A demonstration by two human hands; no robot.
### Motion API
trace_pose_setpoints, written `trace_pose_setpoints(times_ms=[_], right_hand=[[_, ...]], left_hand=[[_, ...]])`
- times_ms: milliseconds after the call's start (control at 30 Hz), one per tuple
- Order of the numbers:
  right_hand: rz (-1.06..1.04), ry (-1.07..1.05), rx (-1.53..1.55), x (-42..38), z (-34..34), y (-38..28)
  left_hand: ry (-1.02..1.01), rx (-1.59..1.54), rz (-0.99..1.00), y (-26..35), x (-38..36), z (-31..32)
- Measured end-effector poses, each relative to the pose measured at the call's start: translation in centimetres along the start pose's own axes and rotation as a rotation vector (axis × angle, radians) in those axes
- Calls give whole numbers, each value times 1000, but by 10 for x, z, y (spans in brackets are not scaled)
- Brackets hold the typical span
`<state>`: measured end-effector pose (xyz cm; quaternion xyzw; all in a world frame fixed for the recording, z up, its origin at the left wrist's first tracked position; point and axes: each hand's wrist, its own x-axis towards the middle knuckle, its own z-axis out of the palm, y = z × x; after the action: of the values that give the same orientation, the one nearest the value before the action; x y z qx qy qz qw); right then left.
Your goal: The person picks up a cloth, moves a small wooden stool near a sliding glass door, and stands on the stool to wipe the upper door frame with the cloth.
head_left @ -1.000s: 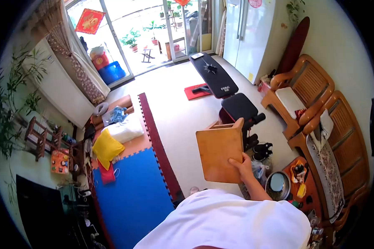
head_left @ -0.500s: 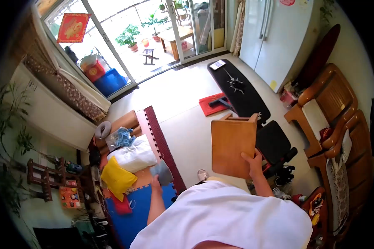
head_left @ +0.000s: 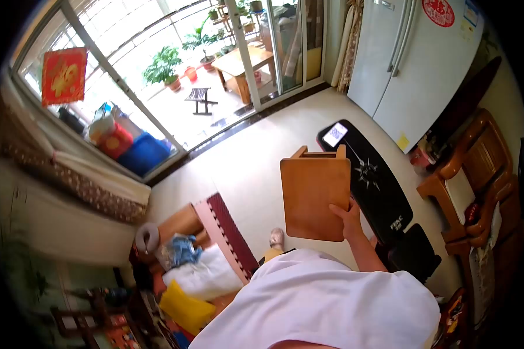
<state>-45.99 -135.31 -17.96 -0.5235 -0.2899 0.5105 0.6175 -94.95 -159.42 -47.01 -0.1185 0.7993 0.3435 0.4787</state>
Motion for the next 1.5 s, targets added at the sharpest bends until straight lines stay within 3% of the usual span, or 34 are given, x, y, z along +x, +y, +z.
trace_pose_setpoints(times_ms=[133,333,433,467,567,633,700,767,833,867,1000,1167,1233,1300,1500], right_hand=[[9,103,-9,86,54,-13],[33,189,137,199,91,-26],[40,210,190,263,97,-23],[52,230,191,285,96,-18],[73,296,220,355,96,-16],[62,434,135,399,99,-17],[74,468,164,441,95,-22],[23,478,195,485,85,-21],[27,531,195,525,81,-30],[27,558,189,543,78,-34],[9,641,203,617,64,-35],[0,724,200,694,46,-46],[3,776,219,736,44,-57],[59,830,260,767,32,-64],[80,937,379,872,-1,-86]], left_hand=[[-79,18,107,149,40,83],[-461,-46,528,400,80,295],[-557,65,771,495,25,417],[-607,37,741,518,-3,454],[-744,-17,735,546,-46,541],[-713,0,569,558,-70,576],[-666,110,555,582,-70,606],[-622,169,575,607,-74,633],[-748,181,685,635,-72,655],[-629,331,680,652,-71,668],[-671,320,725,695,-71,732],[-711,441,658,724,-62,851],[-762,547,772,734,-53,915],[-712,710,690,745,-84,969],[-1064,655,357,745,-87,1139]])
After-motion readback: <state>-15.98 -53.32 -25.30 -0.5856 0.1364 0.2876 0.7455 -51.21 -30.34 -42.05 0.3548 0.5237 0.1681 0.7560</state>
